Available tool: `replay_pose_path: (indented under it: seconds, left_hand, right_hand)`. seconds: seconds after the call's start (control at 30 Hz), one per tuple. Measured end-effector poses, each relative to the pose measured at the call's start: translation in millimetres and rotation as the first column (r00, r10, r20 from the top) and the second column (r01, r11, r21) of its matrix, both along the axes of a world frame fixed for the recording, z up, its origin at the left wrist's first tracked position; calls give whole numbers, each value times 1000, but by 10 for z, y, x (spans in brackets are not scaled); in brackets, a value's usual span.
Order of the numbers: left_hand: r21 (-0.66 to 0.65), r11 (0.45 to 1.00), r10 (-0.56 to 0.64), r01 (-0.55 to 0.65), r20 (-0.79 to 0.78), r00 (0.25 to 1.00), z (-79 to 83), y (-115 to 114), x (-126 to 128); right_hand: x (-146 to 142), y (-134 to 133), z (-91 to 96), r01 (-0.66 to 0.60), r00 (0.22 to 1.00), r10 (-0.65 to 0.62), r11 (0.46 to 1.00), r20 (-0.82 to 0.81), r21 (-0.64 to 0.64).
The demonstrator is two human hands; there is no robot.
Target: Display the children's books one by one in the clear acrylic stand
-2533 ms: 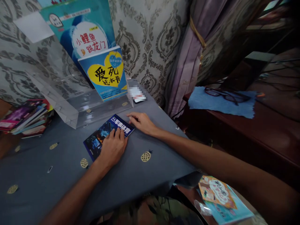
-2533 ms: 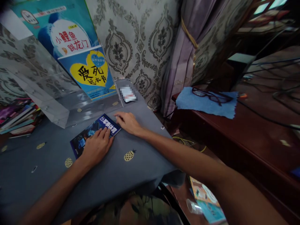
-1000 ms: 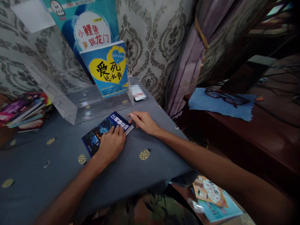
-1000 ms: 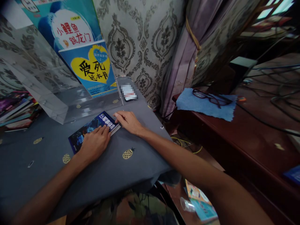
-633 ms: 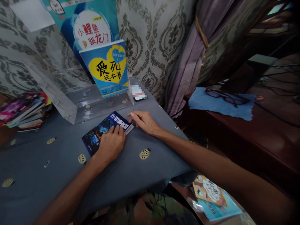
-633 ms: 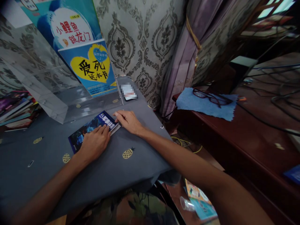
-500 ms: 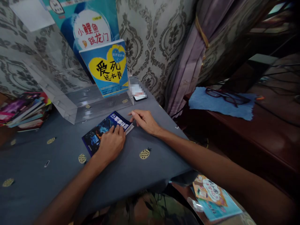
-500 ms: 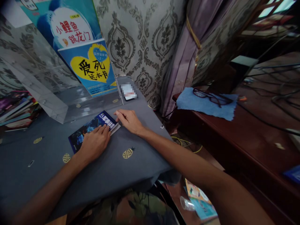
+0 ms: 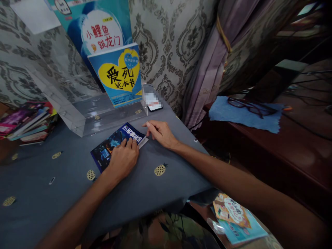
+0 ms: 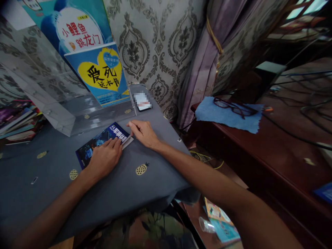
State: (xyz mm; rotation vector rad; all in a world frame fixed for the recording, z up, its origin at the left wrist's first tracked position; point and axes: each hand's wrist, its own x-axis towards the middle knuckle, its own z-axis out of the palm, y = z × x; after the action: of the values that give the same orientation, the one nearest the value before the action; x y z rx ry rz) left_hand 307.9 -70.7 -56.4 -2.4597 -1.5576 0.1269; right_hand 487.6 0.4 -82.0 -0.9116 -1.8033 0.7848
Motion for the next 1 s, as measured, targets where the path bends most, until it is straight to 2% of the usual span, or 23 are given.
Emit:
replay_pose_path:
  seconds: [0.17,0.53,0.87,1.0]
  left_hand:
    - [11,1000,-12,12,7,1000,-11,-1,-8]
    - [13,1000,15,-15,-4,1000,-28,-7,5]
    - [0,1000,14,-14,-30,999,-56,-17,29]
    - [9,1000,18,-18,-30,999,-57,-20,35]
  right_hand:
    - [-1,-7,-1,-9,1000,9,1000,17,-12]
    - [-6,-35,16,-3,1000,4,998,-23,55]
    - [-9,-56,-10,-60,963,31,993,266,100]
    - [-19,-40,-23,-76,913,14,988,408,135]
